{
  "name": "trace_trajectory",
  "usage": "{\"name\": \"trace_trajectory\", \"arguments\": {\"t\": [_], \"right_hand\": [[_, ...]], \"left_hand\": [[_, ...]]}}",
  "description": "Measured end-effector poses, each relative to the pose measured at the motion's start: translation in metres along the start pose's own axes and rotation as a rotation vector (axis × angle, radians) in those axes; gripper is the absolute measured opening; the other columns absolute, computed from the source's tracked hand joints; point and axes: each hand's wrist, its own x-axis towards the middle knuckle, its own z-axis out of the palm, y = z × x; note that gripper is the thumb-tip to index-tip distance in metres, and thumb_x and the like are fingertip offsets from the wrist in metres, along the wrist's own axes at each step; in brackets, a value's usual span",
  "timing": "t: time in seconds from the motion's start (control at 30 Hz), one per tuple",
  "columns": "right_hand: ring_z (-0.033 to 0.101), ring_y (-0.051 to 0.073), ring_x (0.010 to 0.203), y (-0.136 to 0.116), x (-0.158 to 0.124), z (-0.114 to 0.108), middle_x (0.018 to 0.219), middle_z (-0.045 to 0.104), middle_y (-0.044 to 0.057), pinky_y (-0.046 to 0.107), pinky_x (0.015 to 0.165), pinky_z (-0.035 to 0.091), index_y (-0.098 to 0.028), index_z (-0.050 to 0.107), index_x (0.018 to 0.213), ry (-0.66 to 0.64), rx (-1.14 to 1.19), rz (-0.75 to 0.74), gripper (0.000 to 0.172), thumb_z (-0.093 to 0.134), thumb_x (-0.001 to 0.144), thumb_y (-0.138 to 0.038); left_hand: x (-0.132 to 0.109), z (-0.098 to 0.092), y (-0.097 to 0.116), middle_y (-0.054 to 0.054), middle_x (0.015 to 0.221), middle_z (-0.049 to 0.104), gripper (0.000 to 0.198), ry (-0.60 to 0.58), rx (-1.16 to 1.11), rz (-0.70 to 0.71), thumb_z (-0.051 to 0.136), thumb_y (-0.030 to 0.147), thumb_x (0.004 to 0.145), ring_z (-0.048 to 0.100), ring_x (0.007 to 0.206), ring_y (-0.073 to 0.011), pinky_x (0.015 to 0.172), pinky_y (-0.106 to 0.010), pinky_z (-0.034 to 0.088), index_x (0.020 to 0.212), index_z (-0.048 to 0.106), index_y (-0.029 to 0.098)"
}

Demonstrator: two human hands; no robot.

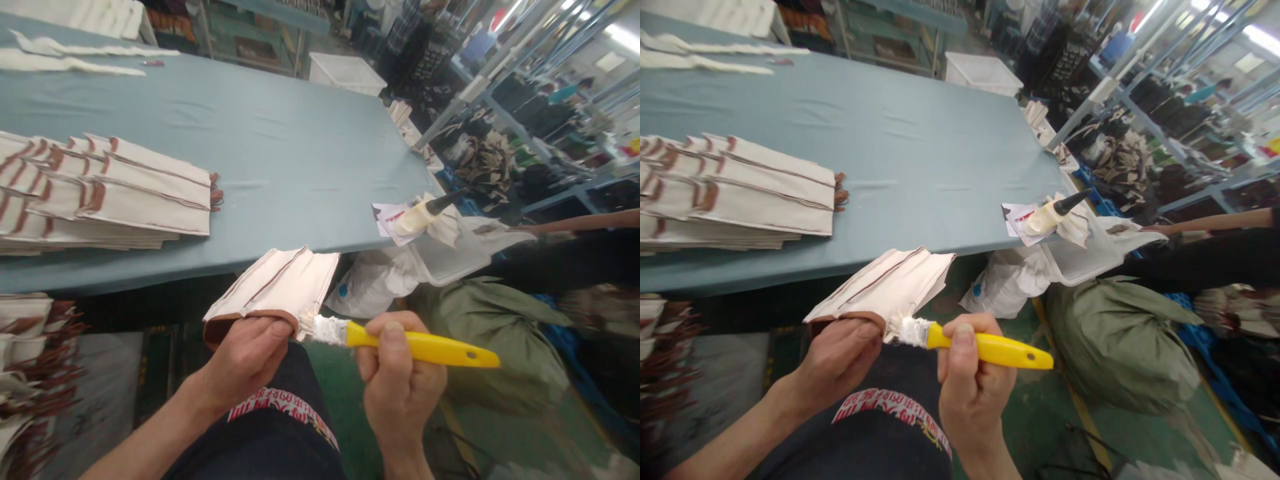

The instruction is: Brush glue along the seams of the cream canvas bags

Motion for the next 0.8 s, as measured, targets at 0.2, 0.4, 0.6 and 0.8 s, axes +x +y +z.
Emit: {"name": "trace_trajectory", "arguments": {"t": [0.2,0.4,0.6,0.8], "right_hand": [[0.041,0.006,0.031,-0.007,-0.018,0.013,0.044,0.044,-0.011,0.013,0.035,0.032,-0.021,0.065,0.081,-0.016,0.066,0.074,0.034,0.061,0.107,-0.042],[0.043,0.006,0.034,-0.009,-0.015,0.012,0.047,0.045,-0.011,0.014,0.039,0.037,-0.022,0.064,0.084,0.092,0.022,-0.007,0.031,0.059,0.108,-0.041],[0.043,0.005,0.034,-0.011,-0.036,0.026,0.05,0.046,-0.01,0.013,0.038,0.034,-0.022,0.065,0.084,-0.062,-0.032,-0.045,0.03,0.057,0.109,-0.036],[0.042,0.008,0.034,-0.005,-0.026,0.029,0.045,0.043,-0.011,0.016,0.038,0.037,-0.021,0.063,0.082,0.131,0.008,0.088,0.035,0.062,0.105,-0.047]], "left_hand": [[-0.007,-0.008,-0.007,-0.004,0.075,0.068,0.025,0.028,0.08,0.056,0.045,-0.001,0.1,0.062,0.067,-0.0179,0.062,-0.027,0.048,0.092,0.054,0.021],[-0.012,-0.017,-0.012,-0.007,0.08,0.072,0.025,0.034,0.043,0.065,0.047,-0.004,0.096,0.066,0.071,-0.0192,0.064,-0.028,0.049,0.099,0.059,0.018],[-0.013,-0.026,-0.018,-0.006,0.08,0.072,0.028,0.018,0.029,0.092,0.045,-0.004,0.093,0.066,0.069,-0.0192,0.064,-0.027,0.051,0.1,0.06,0.019],[-0.014,-0.034,-0.022,-0.004,0.078,0.069,0.026,-0.011,-0.077,0.058,0.048,-0.004,0.095,0.061,0.067,-0.0174,0.062,-0.027,0.048,0.094,0.057,0.02]]}}
